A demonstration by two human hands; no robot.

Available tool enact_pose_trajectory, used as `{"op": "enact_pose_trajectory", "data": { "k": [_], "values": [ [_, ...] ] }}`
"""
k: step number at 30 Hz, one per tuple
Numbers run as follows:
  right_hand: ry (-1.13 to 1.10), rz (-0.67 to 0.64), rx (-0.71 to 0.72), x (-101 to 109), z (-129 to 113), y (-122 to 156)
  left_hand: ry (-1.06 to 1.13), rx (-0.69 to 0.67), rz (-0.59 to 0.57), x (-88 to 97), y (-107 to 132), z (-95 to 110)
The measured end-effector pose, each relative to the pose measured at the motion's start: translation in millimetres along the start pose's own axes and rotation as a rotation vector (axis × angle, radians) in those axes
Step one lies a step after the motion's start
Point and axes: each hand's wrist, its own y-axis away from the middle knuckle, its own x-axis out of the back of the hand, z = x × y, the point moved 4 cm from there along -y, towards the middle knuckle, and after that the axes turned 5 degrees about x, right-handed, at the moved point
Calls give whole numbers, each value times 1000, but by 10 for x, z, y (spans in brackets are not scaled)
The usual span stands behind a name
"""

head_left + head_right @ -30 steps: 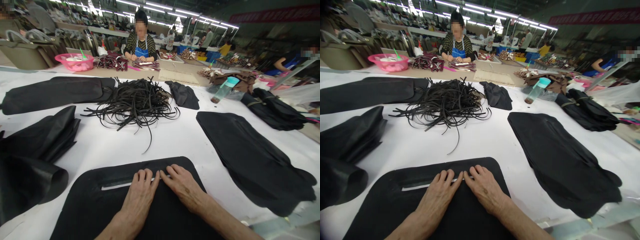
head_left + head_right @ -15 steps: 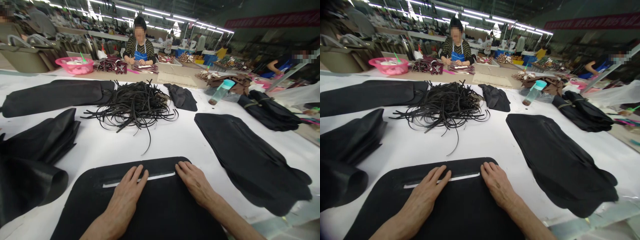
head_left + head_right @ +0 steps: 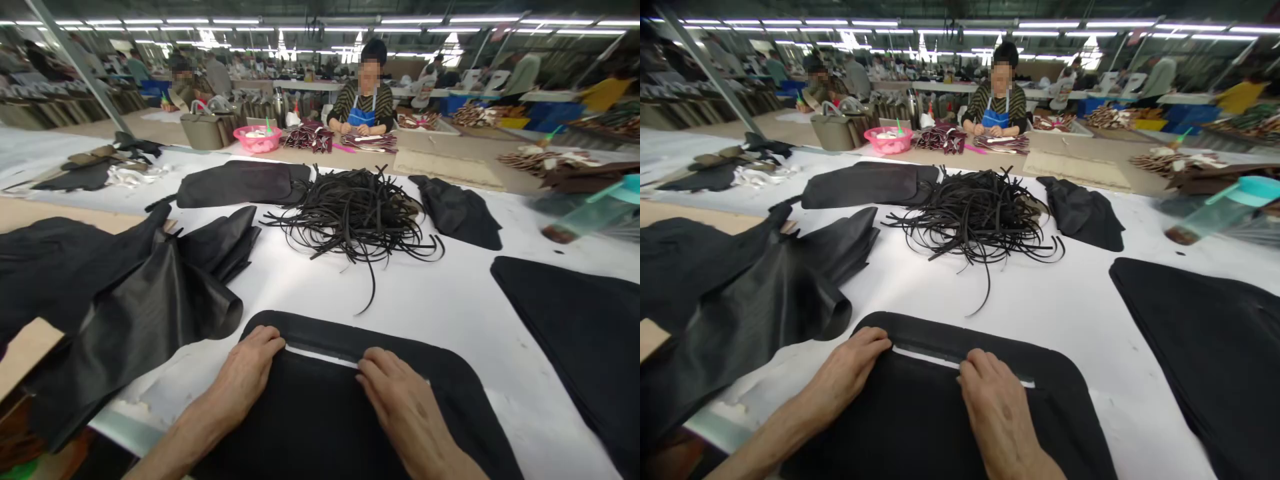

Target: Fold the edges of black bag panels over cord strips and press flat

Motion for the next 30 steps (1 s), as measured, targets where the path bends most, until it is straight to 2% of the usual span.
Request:
{"op": "enact_pose_trajectory", "data": {
  "k": [3, 5, 10, 16, 18, 26, 30],
  "values": [
    [-57, -80, 45, -138, -285, -271, 12, 56, 6, -17, -24, 0],
    [-56, -101, 36, -207, -370, -403, 13, 82, 22, -8, -35, 18],
    [28, -82, 68, -382, -423, -582, 37, 14, 4, 3, -112, 101],
    [211, -53, 275, -544, -494, -612, -39, -88, -8, -86, -177, 63],
    [228, -63, 299, -548, -498, -619, -35, -99, -7, -103, -173, 46],
    [11, -151, 114, -431, -331, -762, -85, -170, 32, -178, -195, 14],
    [-100, -139, 70, -412, -300, -734, -78, -183, 49, -207, -202, -15]
  ]
}}
